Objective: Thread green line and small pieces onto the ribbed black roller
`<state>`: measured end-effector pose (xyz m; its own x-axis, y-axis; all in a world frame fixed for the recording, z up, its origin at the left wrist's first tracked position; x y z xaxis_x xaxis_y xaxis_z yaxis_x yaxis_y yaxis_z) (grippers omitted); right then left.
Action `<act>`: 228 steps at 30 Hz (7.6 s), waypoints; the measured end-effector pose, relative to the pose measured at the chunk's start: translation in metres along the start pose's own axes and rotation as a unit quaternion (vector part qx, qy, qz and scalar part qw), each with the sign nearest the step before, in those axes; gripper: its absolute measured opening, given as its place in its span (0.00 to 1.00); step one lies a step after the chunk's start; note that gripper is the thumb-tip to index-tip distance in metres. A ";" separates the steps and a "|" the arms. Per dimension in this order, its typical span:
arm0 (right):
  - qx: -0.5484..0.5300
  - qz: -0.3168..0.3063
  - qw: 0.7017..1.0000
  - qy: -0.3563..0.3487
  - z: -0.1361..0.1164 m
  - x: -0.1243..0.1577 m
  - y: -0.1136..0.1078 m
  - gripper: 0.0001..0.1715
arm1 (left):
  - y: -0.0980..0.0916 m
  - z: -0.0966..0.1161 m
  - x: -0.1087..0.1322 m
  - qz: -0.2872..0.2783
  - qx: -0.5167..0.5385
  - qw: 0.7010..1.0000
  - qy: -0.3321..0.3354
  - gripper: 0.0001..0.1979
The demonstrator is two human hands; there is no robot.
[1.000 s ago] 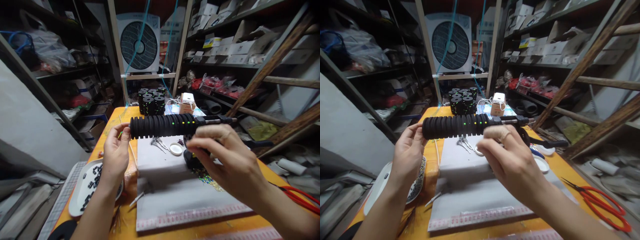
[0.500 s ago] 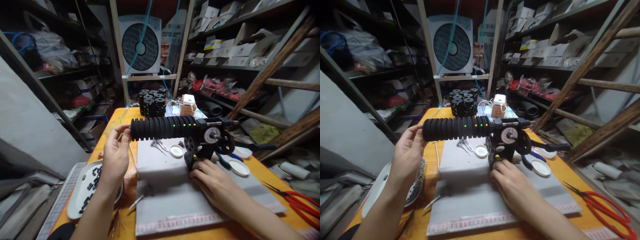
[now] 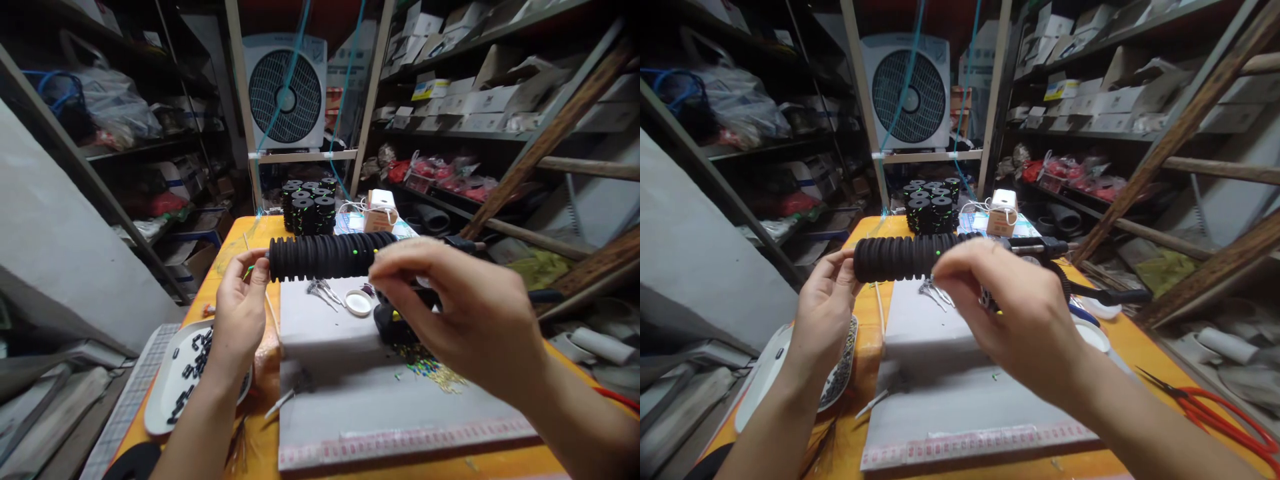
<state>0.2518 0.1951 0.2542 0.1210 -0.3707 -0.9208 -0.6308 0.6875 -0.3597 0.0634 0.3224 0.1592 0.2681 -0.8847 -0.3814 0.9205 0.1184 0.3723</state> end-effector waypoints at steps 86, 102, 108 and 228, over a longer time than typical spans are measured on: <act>0.113 -0.053 0.974 -0.189 -0.013 -0.020 0.036 0.08 | 0.002 0.004 0.002 -0.010 -0.018 1.000 0.004 0.11; 0.192 -0.079 0.930 -0.303 -0.033 -0.017 0.048 0.16 | 0.002 0.003 0.002 -0.011 -0.011 1.000 0.003 0.11; 0.215 -0.121 0.931 -0.268 -0.033 -0.023 0.052 0.17 | 0.000 0.002 0.000 -0.003 -0.001 1.000 0.002 0.13; 0.134 -0.006 0.972 -0.193 -0.030 -0.024 0.053 0.09 | 0.006 0.011 0.004 -0.016 -0.019 1.000 0.014 0.08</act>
<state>0.1927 0.2222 0.2621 0.4377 -0.1542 -0.8858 -0.4114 0.8417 -0.3497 0.0667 0.3147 0.1696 0.2450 -0.8751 -0.4173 0.9388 0.1065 0.3277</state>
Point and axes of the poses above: each hand's wrist, its own x-axis away from the middle knuckle, its own y-axis out of the palm, z = x × y, the point moved 8 cm from there along -x, towards the middle knuckle, and after that the axes turned 13 degrees about z, right-handed, at the moved point
